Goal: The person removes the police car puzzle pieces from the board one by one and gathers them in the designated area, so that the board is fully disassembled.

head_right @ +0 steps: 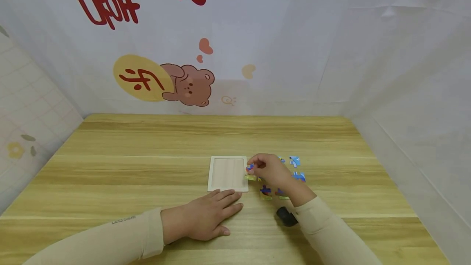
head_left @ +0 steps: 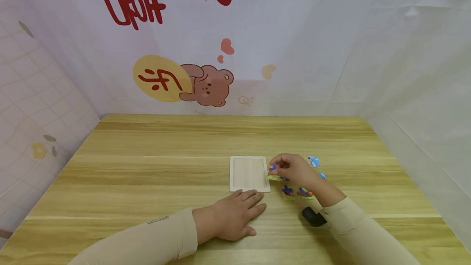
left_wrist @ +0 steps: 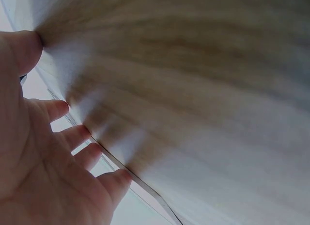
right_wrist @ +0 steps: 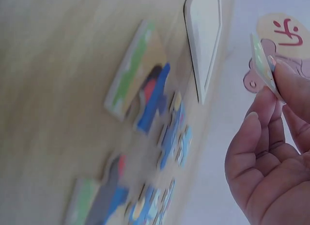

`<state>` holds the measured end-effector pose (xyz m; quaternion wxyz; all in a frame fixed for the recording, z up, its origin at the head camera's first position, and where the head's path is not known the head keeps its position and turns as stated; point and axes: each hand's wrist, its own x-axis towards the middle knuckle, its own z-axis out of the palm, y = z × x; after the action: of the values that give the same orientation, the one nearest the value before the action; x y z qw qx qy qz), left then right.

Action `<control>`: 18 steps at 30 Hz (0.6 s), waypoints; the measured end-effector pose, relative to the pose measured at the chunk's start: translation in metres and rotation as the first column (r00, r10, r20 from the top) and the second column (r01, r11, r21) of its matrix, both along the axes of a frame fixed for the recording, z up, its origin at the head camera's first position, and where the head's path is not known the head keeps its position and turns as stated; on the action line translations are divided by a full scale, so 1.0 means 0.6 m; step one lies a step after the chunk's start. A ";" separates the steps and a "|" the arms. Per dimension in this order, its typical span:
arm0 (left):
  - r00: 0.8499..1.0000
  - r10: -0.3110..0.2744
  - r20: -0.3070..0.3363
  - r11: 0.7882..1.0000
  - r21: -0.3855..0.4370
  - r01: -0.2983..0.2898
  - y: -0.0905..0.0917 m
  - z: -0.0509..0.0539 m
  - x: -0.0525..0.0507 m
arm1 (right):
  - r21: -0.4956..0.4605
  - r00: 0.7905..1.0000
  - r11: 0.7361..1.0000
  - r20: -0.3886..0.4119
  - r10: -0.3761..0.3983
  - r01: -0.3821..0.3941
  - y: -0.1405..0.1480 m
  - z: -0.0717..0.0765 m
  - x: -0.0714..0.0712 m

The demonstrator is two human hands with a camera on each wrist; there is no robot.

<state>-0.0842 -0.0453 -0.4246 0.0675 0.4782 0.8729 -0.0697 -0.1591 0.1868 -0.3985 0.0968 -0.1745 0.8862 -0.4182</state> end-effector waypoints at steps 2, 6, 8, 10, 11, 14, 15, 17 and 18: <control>1.000 0.001 -0.001 1.000 0.003 -0.001 0.000 0.001 0.001 | 0.003 1.000 1.000 0.001 -0.014 0.014 0.009 0.003 0.001; 1.000 0.005 -0.006 1.000 0.009 -0.005 0.000 0.000 0.001 | -0.018 0.999 0.999 0.019 -0.026 0.027 0.027 0.009 0.006; 1.000 0.006 -0.003 1.000 0.009 -0.006 0.000 0.000 0.001 | -0.022 0.999 0.999 0.030 -0.043 0.044 0.036 0.012 0.007; 1.000 0.006 -0.001 1.000 0.011 -0.006 0.000 0.000 0.001 | -0.019 0.998 0.998 0.034 -0.056 0.057 0.046 0.015 0.008; 1.000 0.005 0.002 1.000 0.011 -0.005 0.000 -0.001 0.001 | -0.014 0.997 0.998 0.034 -0.068 0.068 0.051 0.015 0.007; 1.000 0.001 0.006 1.000 0.013 -0.001 0.000 -0.001 0.000 | -0.008 0.996 0.996 0.035 -0.087 0.087 0.067 0.017 0.006; 1.000 0.000 0.006 1.000 0.013 0.000 -0.001 -0.001 0.000 | -0.007 0.995 0.996 0.038 -0.090 0.090 0.072 0.018 0.005; 1.000 -0.002 0.006 1.000 0.014 0.002 -0.001 0.000 0.001 | -0.012 0.994 0.995 0.046 -0.096 0.097 0.085 0.020 0.004; 1.000 -0.003 0.006 1.000 0.014 0.003 -0.001 0.000 0.001 | -0.013 0.994 0.995 0.052 -0.097 0.098 0.091 0.021 0.003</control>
<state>-0.0838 -0.0461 -0.4245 0.0669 0.4803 0.8723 -0.0624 -0.1572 0.2416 -0.3860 0.0976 -0.1210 0.8875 -0.4337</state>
